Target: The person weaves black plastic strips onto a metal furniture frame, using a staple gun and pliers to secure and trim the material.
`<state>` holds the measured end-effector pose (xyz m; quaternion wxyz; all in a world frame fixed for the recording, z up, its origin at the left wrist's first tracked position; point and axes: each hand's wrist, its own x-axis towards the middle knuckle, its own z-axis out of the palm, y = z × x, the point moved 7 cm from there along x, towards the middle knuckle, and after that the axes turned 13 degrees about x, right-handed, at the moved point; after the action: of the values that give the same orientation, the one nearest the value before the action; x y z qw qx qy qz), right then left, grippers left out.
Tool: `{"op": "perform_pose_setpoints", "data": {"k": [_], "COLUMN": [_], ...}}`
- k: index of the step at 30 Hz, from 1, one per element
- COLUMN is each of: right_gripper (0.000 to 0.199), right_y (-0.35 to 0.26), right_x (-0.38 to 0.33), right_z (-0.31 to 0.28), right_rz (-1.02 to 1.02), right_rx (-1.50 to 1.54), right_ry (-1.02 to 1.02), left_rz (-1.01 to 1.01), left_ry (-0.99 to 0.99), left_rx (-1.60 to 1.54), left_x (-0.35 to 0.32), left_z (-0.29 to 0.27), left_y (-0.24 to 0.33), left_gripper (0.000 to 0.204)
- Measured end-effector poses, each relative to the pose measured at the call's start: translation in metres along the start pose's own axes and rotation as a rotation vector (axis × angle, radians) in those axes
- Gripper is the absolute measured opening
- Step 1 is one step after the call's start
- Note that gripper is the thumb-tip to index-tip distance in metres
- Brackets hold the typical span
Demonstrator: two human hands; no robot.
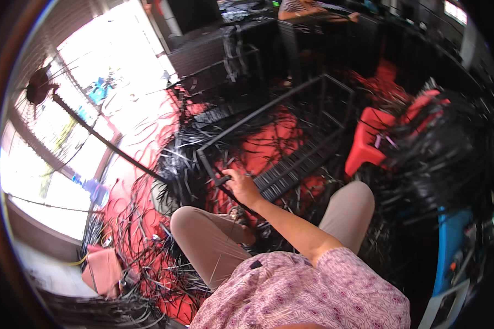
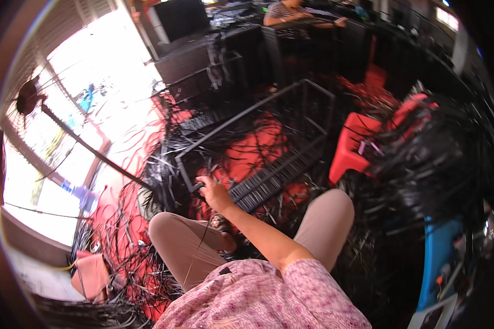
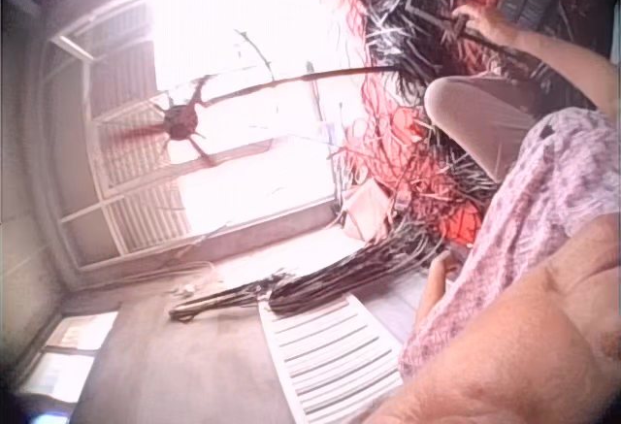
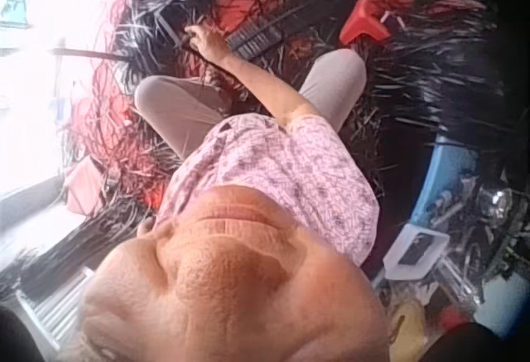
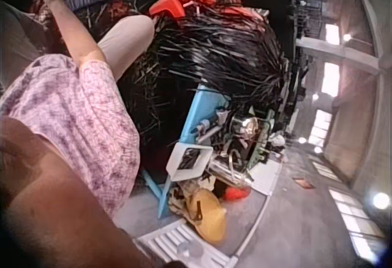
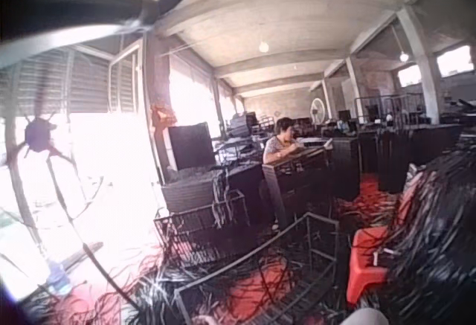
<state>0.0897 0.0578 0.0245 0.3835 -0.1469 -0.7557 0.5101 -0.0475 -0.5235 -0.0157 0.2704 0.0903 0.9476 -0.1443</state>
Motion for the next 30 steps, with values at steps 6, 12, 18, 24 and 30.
{"op": "perform_pose_setpoints", "data": {"k": [6,12,18,24,30], "right_gripper": [0.046,0.065,0.068,0.071,0.066], "right_y": [0.045,0.034,0.048,0.062,0.067], "right_x": [-0.024,-0.026,-0.025,-0.030,-0.017], "right_z": [-0.013,-0.015,-0.007,-0.002,-0.007], "right_rz": [0.184,0.142,0.302,0.330,0.366], "right_rx": [0.155,0.532,0.735,0.877,0.831], "right_ry": [0.096,0.166,0.171,0.116,0.112], "left_rz": [0.688,0.940,1.111,1.266,1.317], "left_ry": [0.630,0.701,1.064,0.875,0.702], "left_rx": [-0.453,-0.762,-0.389,-0.388,-0.489], "left_x": [-0.070,-0.106,-0.063,-0.034,-0.009], "left_z": [-0.131,-0.182,-0.202,-0.203,-0.215], "left_y": [0.243,0.407,0.473,0.492,0.506], "left_gripper": [0.016,0.015,0.035,0.028,0.028]}}
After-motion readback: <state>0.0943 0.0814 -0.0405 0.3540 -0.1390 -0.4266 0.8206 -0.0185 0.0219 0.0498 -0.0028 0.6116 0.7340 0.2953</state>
